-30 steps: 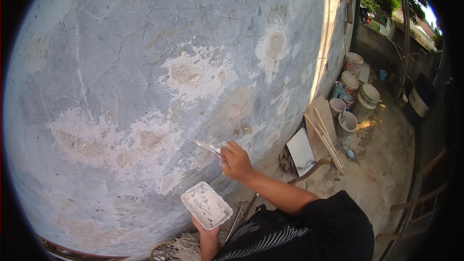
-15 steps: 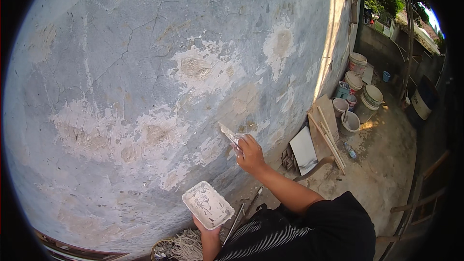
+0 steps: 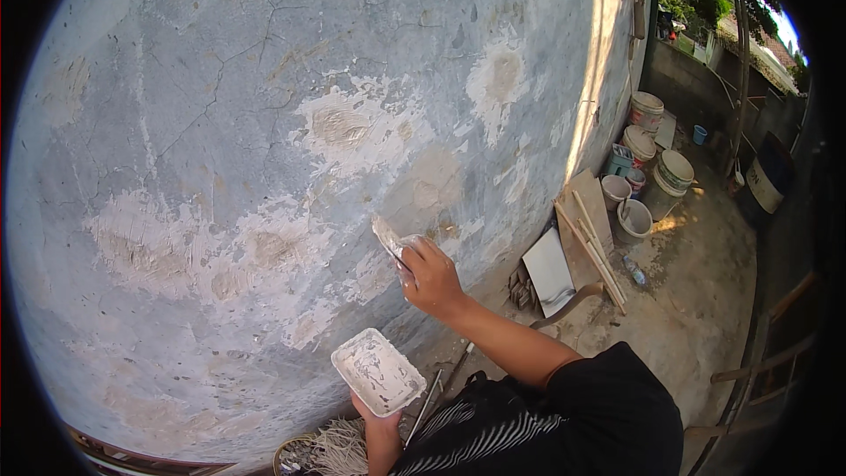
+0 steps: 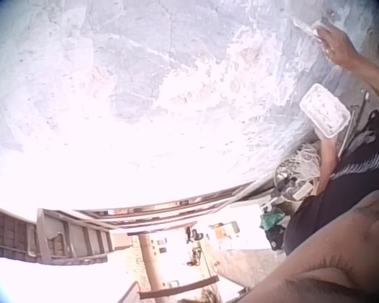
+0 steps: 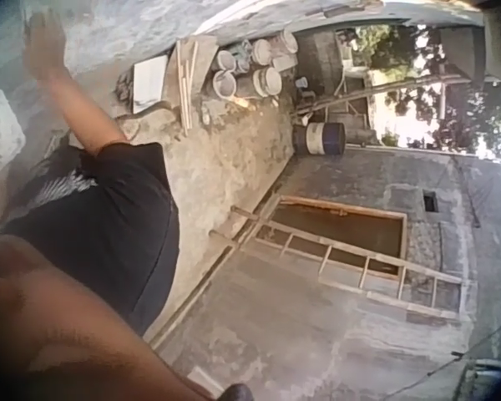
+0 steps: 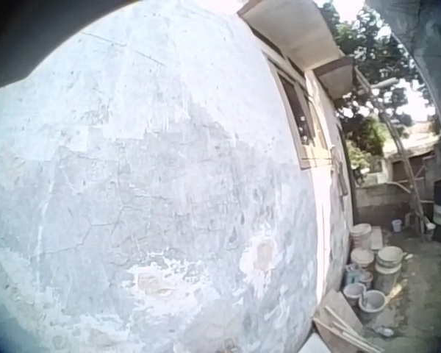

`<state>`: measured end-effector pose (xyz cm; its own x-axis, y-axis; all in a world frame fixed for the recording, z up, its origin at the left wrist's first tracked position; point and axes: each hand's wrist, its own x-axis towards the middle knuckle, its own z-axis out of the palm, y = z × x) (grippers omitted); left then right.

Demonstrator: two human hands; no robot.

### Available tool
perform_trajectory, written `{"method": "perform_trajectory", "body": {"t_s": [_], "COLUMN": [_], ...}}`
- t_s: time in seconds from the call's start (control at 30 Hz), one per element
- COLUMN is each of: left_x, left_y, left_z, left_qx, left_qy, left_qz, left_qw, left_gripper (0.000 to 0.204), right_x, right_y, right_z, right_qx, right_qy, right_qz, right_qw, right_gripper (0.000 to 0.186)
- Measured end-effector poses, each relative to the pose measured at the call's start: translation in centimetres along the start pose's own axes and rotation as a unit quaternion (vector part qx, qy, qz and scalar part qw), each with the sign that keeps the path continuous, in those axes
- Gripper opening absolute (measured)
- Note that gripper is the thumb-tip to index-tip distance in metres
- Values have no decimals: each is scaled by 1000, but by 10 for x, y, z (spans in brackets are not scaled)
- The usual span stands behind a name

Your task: Apply wall filler or putty to damaged spots on an exterior wall using a putty knife.

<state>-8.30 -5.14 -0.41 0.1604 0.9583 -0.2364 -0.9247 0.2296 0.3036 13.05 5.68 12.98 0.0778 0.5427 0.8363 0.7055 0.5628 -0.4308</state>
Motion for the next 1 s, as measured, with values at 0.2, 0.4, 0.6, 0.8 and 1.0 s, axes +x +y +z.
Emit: {"method": "perform_trajectory", "body": {"t_s": [0.2, 0.4, 0.6, 0.8, 1.0], "left_x": [3, 0, 1, 2, 14], "left_y": [-7, -27, -45, -65, -94], "left_z": [4, 8, 30, 52, 65], "left_qx": [2, 3, -21, -25, -45], "left_qy": [19, 20, 1, 35, -8], "left_qz": [19, 30, 26, 23, 29], "left_qw": [1000, 999, 999, 999, 999], "left_gripper": [49, 48, 48, 51, 54], "right_x": [0, 17, -45, -5, -28], "right_y": [38, 101, 31, 67, 117], "right_z": [-36, -29, 3, -28, -61], "right_qx": [-4, -156, 49, 172, 203], "right_qy": [63, 111, -107, -216, -219], "right_qz": [25, 60, -29, -14, 92], "right_qw": [998, 980, 993, 961, 950], "right_gripper": [11, 12, 25, 18, 20]}}
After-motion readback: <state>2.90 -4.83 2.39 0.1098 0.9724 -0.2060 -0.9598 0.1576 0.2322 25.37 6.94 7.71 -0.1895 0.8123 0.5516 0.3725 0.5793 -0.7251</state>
